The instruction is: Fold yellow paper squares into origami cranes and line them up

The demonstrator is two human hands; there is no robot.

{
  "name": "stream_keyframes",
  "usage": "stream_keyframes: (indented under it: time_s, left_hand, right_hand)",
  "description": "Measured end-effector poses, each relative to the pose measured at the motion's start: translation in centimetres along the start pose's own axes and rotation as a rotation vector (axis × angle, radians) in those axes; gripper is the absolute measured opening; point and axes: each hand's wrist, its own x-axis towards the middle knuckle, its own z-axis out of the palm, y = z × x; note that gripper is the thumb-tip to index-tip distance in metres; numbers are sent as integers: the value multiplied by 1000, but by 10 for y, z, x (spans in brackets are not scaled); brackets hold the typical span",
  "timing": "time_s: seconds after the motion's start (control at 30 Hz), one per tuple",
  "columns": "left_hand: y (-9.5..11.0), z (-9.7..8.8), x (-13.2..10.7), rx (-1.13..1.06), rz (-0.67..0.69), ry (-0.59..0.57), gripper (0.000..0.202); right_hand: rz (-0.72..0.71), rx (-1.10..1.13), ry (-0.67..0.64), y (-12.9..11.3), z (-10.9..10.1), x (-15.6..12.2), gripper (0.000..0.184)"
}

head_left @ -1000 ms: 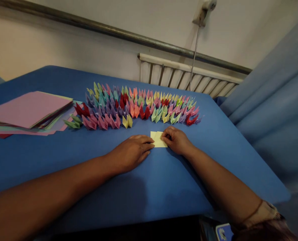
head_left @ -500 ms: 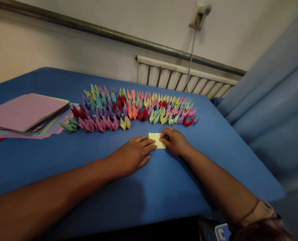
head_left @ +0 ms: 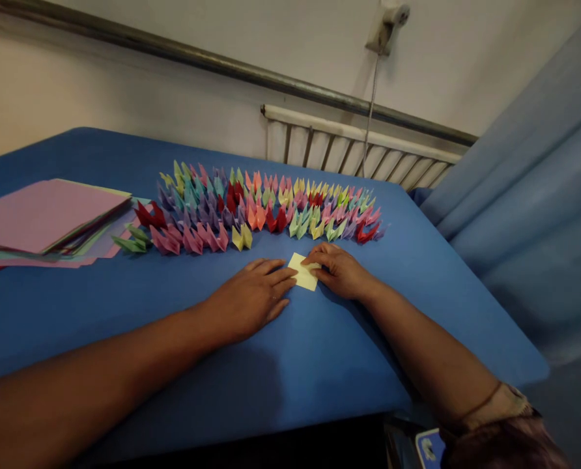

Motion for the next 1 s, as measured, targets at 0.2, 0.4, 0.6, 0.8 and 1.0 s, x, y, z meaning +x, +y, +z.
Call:
stream_keyframes:
  time_s: [0.2,0.4,0.6,0.8,1.0]
  left_hand:
    - [-14,-5,-2,9,-60,14,38]
    - [-12,-3,-2,-51,-49,27,36]
    - [1,-3,0,-177,16,-1,36]
    - [6,-1,-1,-157,57,-23,38]
    - [9,-4,-1,-110,48,-26,37]
  right_hand:
    - [261,6,-6,-27,10,-5,22]
    - [281,26,-46,-50,10,-9,22]
    - [161,-4,33,-33,7,-9,22]
    - [9,-26,29,-10,12,-2,36]
    - [15,-41,18,-12,13,-4,35]
